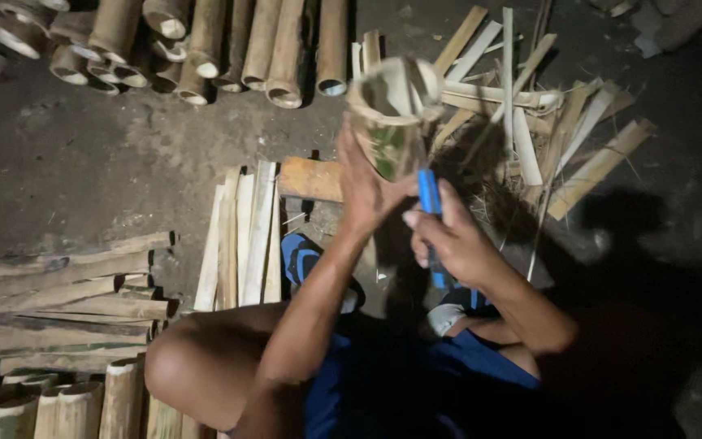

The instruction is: The person sits on the floor and uses a knife to split bamboo sections into thin strips. They repeatedly cut, rotate, and separate the bamboo pieces, accumulating a pile of strips on the floor.

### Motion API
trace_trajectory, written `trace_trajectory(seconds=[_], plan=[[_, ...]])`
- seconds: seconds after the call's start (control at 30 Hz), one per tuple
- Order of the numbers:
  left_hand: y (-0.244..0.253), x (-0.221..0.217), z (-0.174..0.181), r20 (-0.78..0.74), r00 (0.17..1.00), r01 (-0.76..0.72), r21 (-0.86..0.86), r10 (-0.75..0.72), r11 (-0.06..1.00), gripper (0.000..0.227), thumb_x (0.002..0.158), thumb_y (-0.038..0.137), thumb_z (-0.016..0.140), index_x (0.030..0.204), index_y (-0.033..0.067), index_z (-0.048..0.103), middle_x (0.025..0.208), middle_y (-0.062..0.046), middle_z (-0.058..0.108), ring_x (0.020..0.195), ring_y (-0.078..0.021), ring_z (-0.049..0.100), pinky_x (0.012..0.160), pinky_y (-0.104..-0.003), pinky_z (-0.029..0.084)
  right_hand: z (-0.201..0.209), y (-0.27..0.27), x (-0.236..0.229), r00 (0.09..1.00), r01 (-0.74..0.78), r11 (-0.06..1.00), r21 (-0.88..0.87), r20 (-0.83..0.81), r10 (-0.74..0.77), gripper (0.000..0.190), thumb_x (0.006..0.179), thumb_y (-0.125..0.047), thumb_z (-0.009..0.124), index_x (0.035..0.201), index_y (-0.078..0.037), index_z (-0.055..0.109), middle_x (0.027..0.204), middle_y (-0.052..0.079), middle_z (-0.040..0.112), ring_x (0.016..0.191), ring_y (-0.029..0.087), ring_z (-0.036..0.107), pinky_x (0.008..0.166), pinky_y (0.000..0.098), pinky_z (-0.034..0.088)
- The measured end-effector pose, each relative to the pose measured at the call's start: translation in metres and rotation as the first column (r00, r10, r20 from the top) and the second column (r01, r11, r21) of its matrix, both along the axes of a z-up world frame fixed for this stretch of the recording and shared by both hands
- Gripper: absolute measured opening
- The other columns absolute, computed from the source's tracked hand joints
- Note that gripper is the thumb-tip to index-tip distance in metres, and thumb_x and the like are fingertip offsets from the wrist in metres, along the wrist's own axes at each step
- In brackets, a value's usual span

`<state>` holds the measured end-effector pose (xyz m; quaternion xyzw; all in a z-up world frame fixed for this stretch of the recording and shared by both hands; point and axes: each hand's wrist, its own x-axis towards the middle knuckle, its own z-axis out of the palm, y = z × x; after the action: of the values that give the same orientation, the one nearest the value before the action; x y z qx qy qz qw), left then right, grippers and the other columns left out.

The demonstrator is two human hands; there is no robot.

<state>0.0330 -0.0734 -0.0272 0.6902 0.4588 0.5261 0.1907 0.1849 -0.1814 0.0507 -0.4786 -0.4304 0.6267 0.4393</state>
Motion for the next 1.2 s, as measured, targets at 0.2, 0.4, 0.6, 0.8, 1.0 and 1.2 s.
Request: trace_trajectory(seconds=[0.2, 0.4, 0.6, 0.8, 1.0, 1.2], plan=[[-0.006, 0.01, -0.037, -0.046, 0.994, 0.106, 0.071, -0.103, 0.992, 0.131, 0.069, 0.046, 0.097, 0.161, 0.0016, 0.015, 0.154, -0.028, 0.036, 0.143, -0.0465, 0.044, 0.121, -0.054, 0.043, 0.006, -0.02, -0.022, 0.985, 0.167, 0.983, -0.071, -0.022, -0.169, 0.034, 0.099, -0.01, 0.057, 0.13, -0.008, 0.044, 0.074, 0.007, 0.05, 0.051, 0.013, 0.052, 0.046, 0.0311, 0.047], [-0.004, -0.02, -0.073, -0.032, 0.989, 0.145, 0.064, -0.143, 0.987, 0.125, 0.07, 0.045, 0.097, 0.158, 0.0019, 0.02, 0.15, -0.025, 0.038, 0.14, -0.0419, 0.044, 0.121, -0.053, 0.041, 0.066, -0.063, 0.014, 0.96, 0.002, 0.978, -0.21, -0.272, -0.06, 0.039, 0.097, -0.013, 0.057, 0.133, -0.003, 0.049, 0.075, 0.004, 0.054, 0.05, 0.011, 0.05, 0.045, 0.0285, 0.044], [0.012, -0.043, -0.006, -0.098, 0.971, 0.225, 0.06, -0.219, 0.972, 0.133, 0.066, 0.048, 0.099, 0.16, 0.0031, 0.017, 0.153, -0.026, 0.034, 0.145, -0.0423, 0.04, 0.123, -0.052, 0.039, 0.053, -0.017, 0.048, 0.742, 0.125, 0.959, 0.253, 0.618, -0.26, 0.051, 0.1, -0.016, 0.057, 0.146, -0.002, 0.04, 0.077, 0.001, 0.059, 0.065, 0.014, 0.058, 0.059, 0.0302, 0.049], [0.039, -0.086, 0.096, -0.193, 0.843, 0.501, -0.057, -0.502, 0.863, 0.138, 0.061, 0.04, 0.097, 0.163, 0.005, 0.012, 0.162, -0.024, 0.035, 0.153, -0.0375, 0.04, 0.129, -0.052, 0.034, 0.057, -0.014, 0.04, 0.826, 0.012, 0.903, 0.43, 0.504, -0.251, 0.023, 0.106, -0.015, 0.049, 0.125, -0.003, 0.047, 0.081, 0.003, 0.062, 0.064, 0.014, 0.06, 0.058, 0.0311, 0.052], [0.018, -0.078, 0.078, -0.036, 0.926, 0.374, -0.043, -0.376, 0.926, 0.142, 0.065, 0.037, 0.102, 0.163, 0.0017, 0.004, 0.163, -0.023, 0.037, 0.152, -0.0354, 0.043, 0.129, -0.046, 0.036, 0.043, -0.02, 0.002, 0.712, -0.056, 0.967, 0.25, 0.689, -0.138, 0.03, 0.101, -0.016, 0.056, 0.129, -0.007, 0.049, 0.074, 0.01, 0.069, 0.061, 0.021, 0.071, 0.057, 0.0374, 0.056], [0.013, -0.078, 0.056, -0.053, 0.952, 0.301, -0.02, -0.302, 0.953, 0.133, 0.067, 0.032, 0.1, 0.163, 0.0025, 0.013, 0.161, -0.023, 0.04, 0.151, -0.0354, 0.045, 0.127, -0.044, 0.039, 0.046, -0.035, -0.002, 0.695, -0.069, 0.916, 0.395, 0.677, -0.24, 0.048, 0.101, -0.013, 0.053, 0.145, -0.004, 0.039, 0.08, 0.012, 0.07, 0.065, 0.025, 0.072, 0.059, 0.0403, 0.056]])
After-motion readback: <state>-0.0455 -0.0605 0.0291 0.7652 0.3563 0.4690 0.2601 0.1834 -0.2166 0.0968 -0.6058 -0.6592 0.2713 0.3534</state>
